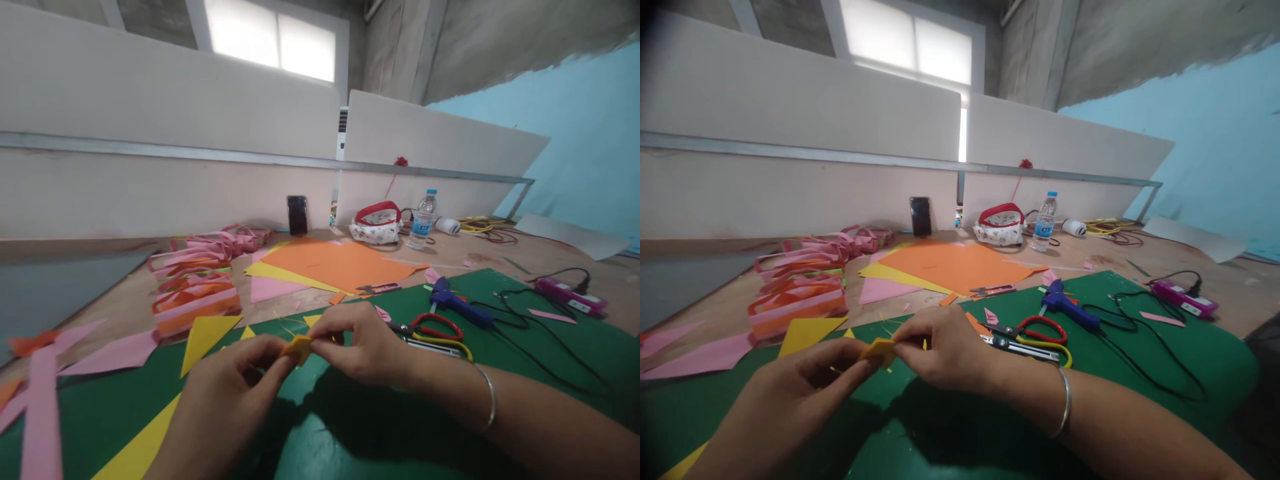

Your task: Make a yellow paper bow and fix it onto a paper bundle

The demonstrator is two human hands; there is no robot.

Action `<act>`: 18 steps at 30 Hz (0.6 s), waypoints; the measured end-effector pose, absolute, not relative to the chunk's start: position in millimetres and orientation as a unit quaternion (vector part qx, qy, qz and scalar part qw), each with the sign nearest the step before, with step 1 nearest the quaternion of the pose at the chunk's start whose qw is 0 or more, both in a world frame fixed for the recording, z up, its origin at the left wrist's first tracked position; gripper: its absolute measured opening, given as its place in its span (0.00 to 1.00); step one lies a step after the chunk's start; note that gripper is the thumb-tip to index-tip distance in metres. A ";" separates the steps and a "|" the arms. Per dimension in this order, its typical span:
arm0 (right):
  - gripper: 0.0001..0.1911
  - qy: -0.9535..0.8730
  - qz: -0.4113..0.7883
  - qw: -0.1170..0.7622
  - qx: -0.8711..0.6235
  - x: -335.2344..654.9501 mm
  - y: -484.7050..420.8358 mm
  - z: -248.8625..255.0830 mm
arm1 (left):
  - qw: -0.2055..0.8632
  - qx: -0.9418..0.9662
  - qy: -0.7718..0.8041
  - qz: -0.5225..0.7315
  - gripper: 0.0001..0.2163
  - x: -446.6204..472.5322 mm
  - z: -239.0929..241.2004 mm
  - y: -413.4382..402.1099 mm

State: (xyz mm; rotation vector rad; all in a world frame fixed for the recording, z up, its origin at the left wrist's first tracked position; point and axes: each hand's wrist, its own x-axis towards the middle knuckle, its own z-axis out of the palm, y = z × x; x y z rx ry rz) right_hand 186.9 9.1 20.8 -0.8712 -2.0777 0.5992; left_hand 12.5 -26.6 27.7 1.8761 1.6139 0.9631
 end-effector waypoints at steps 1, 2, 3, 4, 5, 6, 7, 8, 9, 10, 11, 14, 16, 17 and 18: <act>0.05 -0.817 0.252 0.377 -0.357 187.0 10.1 20.4 | 0.228 0.680 0.596 0.361 0.10 13.0 28.8 -27.8; 0.05 -0.817 0.265 0.361 -0.364 187.2 11.0 20.0 | 0.213 0.675 0.601 0.370 0.10 13.2 29.4 -28.6; 0.05 -0.817 0.274 0.349 -0.368 187.2 11.9 19.8 | 0.198 0.674 0.603 0.379 0.10 13.0 29.3 -29.1; 0.05 -0.819 0.278 0.342 -0.369 187.3 12.7 19.5 | 0.186 0.675 0.601 0.386 0.10 12.5 28.8 -29.3; 0.05 -0.815 0.286 0.341 -0.371 187.2 13.2 19.4 | 0.182 0.678 0.594 0.393 0.09 11.9 28.0 -29.2; 0.04 -0.806 0.300 0.347 -0.376 187.2 13.7 19.3 | 0.184 0.681 0.585 0.400 0.09 11.2 27.0 -28.9; 0.04 -0.793 0.320 0.352 -0.382 187.2 14.0 19.3 | 0.192 0.685 0.576 0.403 0.09 10.5 26.0 -28.5; 0.03 -0.777 0.345 0.357 -0.388 187.2 14.3 19.2 | 0.201 0.688 0.568 0.404 0.09 10.0 25.2 -28.0; 0.03 -0.759 0.374 0.360 -0.393 187.2 14.6 19.1 | 0.207 0.693 0.562 0.402 0.09 9.5 24.5 -27.3; 0.03 -0.741 0.404 0.361 -0.396 187.3 15.0 18.8 | 0.207 0.698 0.557 0.399 0.10 9.2 23.9 -26.6; 0.03 -0.728 0.430 0.359 -0.396 187.4 15.4 18.3 | 0.203 0.705 0.553 0.394 0.10 9.0 23.4 -25.9; 0.05 -0.703 0.487 0.340 -0.391 187.3 16.5 16.0 | 0.203 0.724 0.543 0.372 0.10 8.5 21.9 -23.6; 0.04 -0.697 0.507 0.323 -0.391 186.7 16.6 14.6 | 0.236 0.723 0.542 0.358 0.09 7.8 20.6 -22.3; 0.03 -0.696 0.512 0.317 -0.391 186.3 16.3 14.3 | 0.253 0.718 0.545 0.352 0.09 7.4 20.0 -21.7; 0.03 -0.696 0.514 0.313 -0.392 185.8 15.8 14.4 | 0.268 0.712 0.548 0.347 0.09 7.0 19.5 -21.3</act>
